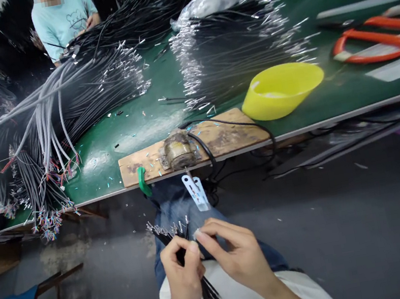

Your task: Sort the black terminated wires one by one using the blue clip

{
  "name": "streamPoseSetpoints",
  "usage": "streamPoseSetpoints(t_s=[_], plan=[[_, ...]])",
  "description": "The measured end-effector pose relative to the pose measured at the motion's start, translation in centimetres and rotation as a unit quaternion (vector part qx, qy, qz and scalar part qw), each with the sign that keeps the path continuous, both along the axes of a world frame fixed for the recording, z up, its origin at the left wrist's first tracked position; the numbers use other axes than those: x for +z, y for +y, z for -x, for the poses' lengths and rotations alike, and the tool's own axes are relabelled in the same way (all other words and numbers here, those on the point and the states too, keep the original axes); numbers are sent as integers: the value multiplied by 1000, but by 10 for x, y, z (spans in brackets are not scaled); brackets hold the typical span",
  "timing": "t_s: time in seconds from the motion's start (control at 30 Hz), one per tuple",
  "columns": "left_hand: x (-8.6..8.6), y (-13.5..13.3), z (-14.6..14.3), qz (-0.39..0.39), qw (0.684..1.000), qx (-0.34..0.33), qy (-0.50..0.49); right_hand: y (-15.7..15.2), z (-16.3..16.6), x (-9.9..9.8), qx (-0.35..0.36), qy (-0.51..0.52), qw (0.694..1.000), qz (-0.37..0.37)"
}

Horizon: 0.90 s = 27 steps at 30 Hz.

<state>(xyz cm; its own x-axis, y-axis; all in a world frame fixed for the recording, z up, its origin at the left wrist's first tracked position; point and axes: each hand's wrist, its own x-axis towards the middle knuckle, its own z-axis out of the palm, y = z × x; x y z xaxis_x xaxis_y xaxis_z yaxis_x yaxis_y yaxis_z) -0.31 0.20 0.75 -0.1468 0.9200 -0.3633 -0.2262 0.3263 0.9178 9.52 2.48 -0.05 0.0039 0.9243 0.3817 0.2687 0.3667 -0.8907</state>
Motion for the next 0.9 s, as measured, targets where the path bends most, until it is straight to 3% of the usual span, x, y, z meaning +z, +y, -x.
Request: streamPoseSetpoints(t_s=[0.23, 0.4, 0.5, 0.6, 0.7, 0.9], plan=[[2, 0, -3, 22, 999, 13, 34, 2, 1, 3, -52, -64, 991, -102], [6, 5, -5, 22, 997, 50, 46, -1, 2, 7, -41, -57, 988, -139], [7, 8, -2, 22, 997, 70, 16, -4, 2, 7, -44, -15, 993, -108], [6, 7, 0, 13, 999, 49, 8, -3, 0, 4, -84, 27, 996, -22], [3, 4, 1, 7, 1000, 14, 11, 3, -5, 2, -32, 56, 997, 48], [-1, 3, 7, 20, 999, -19, -35, 4, -10, 7, 3, 6, 1000, -4]])
